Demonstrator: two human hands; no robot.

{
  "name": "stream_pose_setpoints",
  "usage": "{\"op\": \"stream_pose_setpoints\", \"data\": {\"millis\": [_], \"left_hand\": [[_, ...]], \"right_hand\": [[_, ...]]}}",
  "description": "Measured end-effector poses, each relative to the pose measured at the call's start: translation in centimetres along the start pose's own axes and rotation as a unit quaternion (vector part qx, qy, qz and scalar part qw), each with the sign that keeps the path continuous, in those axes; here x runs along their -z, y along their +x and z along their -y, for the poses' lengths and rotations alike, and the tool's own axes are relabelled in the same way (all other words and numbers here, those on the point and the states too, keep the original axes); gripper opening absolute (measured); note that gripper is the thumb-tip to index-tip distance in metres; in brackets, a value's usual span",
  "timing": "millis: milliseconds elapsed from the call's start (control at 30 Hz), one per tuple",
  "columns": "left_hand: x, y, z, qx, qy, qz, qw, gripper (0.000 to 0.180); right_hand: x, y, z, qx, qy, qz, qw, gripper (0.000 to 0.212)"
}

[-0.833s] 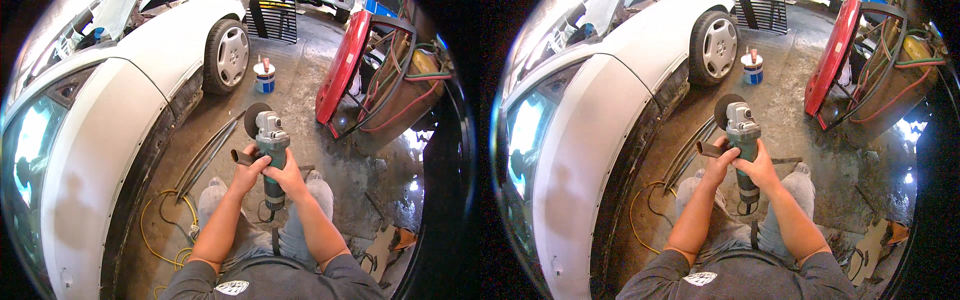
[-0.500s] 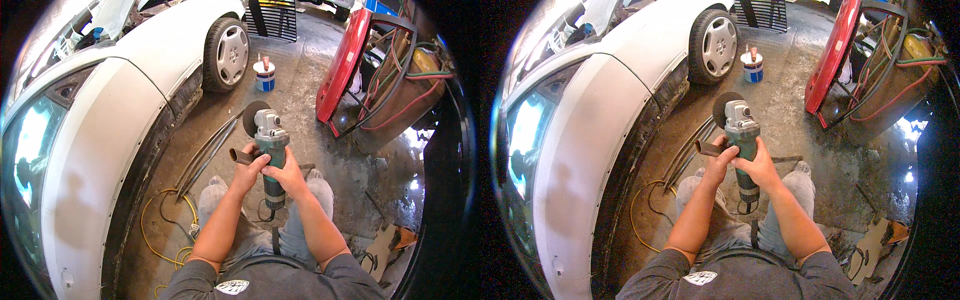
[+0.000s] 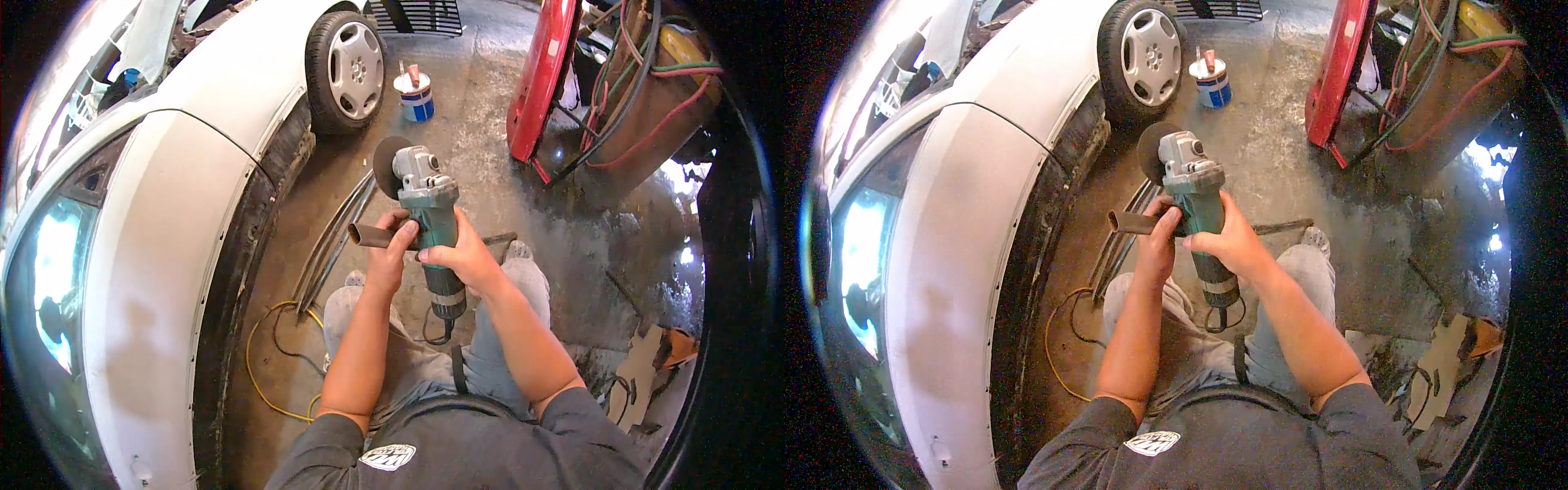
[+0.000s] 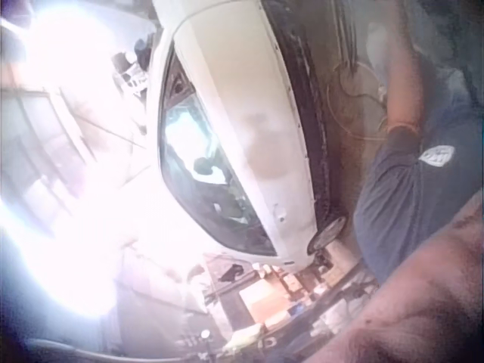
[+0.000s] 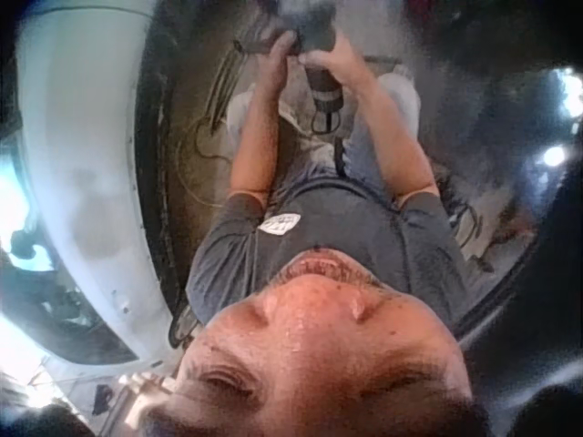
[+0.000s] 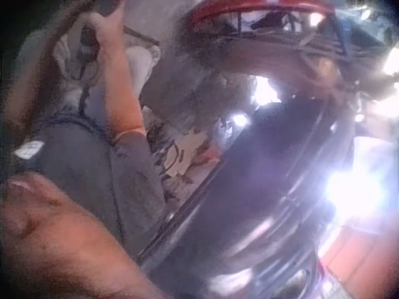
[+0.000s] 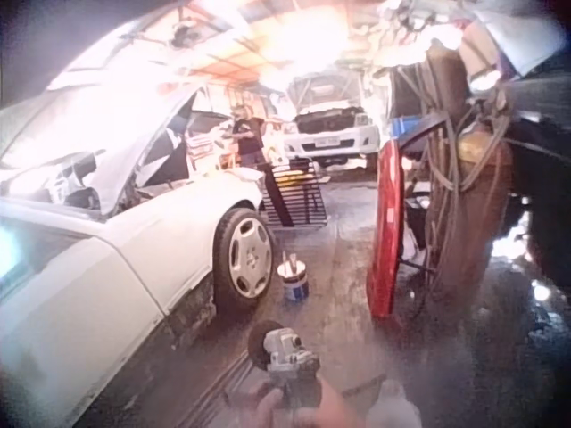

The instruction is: The person sits on the floor of a garage and uses an angle grinder to smooth and cut several long metal rods. They hold the rods with one hand and operate the grinder with the other, creating sparks as they work on the metal surfaces.

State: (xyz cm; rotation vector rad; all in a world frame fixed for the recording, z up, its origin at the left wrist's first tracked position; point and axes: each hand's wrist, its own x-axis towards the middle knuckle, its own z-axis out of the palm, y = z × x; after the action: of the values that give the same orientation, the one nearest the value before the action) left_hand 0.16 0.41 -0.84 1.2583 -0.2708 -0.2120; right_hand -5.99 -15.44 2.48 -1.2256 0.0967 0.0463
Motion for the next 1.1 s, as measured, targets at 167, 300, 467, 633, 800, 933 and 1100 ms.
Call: {"op": "stream_pose_setpoints", "data": {"millis": [167,300,467,633,800,933,1100], "left_hand": [[0.6,0.4,-0.1,-0.003,0.013,0.018,1.000,0.031],[0.3,0.2,-0.1,0.008,-0.002,0.005,1.000,0.032],[0.6,0.3,-0.1,0.021,-0.024,0.016,0.999,0.036],[0.0,0.2,-0.4,0.023,-0.021,0.023,0.999,0.038],[0.4,0.0,-0.2,0.018,-0.017,0.011,1.000,0.035],[0.4,0.2,-0.2,0.009,-0.009,0.014,1.000,0.033],[0.5,0.2,0.0,0.005,-0.006,0.011,1.000,0.027]], "right_hand": [[-0.5,0.2,-0.3,0.025,-0.019,-0.001,1.000,0.084],[-0.7,0.1,-0.4,0.023,-0.005,-0.005,1.000,0.079],[-0.5,0.4,-0.9,0.046,-0.044,-0.012,0.998,0.075],[-0.2,0.3,-0.6,0.060,-0.072,-0.012,0.995,0.073],[-0.5,0.1,-0.7,0.045,-0.030,-0.003,0.999,0.073],[-0.5,0.4,-1.0,0.040,-0.011,0.003,0.999,0.072],[-1.4,0.3,-1.0,0.052,-0.020,-0.021,0.998,0.071]]}}
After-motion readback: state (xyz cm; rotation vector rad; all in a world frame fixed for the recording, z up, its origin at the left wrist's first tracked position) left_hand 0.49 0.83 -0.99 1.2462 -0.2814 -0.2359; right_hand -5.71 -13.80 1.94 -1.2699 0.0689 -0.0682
